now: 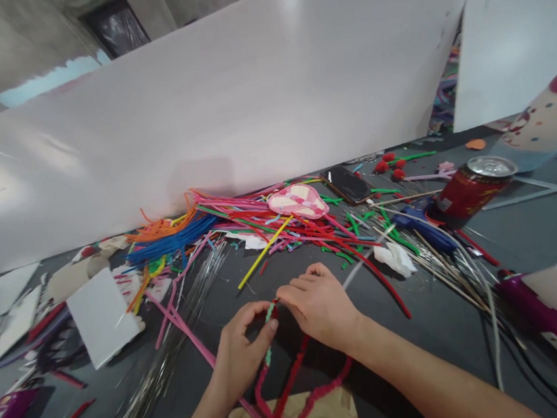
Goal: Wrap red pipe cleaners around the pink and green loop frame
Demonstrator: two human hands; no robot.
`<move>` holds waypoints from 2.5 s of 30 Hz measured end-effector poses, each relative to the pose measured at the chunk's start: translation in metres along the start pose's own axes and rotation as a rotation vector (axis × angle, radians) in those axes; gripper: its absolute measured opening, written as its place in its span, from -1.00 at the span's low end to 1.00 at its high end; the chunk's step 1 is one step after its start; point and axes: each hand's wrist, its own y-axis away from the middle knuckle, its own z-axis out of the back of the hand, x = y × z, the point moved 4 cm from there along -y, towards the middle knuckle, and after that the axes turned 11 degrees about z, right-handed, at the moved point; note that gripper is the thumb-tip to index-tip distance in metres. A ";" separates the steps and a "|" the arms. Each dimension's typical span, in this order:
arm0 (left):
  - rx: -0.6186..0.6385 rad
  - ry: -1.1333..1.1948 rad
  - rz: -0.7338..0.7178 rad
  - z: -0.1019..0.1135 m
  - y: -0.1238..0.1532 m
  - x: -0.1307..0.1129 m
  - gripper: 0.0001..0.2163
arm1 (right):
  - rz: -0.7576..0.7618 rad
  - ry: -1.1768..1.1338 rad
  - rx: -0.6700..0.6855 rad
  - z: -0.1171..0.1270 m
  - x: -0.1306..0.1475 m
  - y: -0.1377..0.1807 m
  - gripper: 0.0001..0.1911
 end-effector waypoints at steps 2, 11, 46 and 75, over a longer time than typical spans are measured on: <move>0.054 0.128 0.089 -0.002 -0.002 0.002 -0.87 | 0.014 -0.011 -0.004 0.000 0.001 0.000 -0.81; 0.269 0.830 0.323 -0.011 -0.001 0.006 -0.69 | 0.038 -0.025 -0.013 0.000 0.004 -0.002 -0.80; 0.069 0.769 0.386 -0.014 -0.009 0.022 -0.77 | 0.078 -0.005 -0.096 0.006 0.007 -0.002 -0.82; 0.217 0.836 0.386 -0.013 -0.002 0.004 -0.74 | 0.150 0.184 -0.063 0.004 0.009 -0.002 -0.78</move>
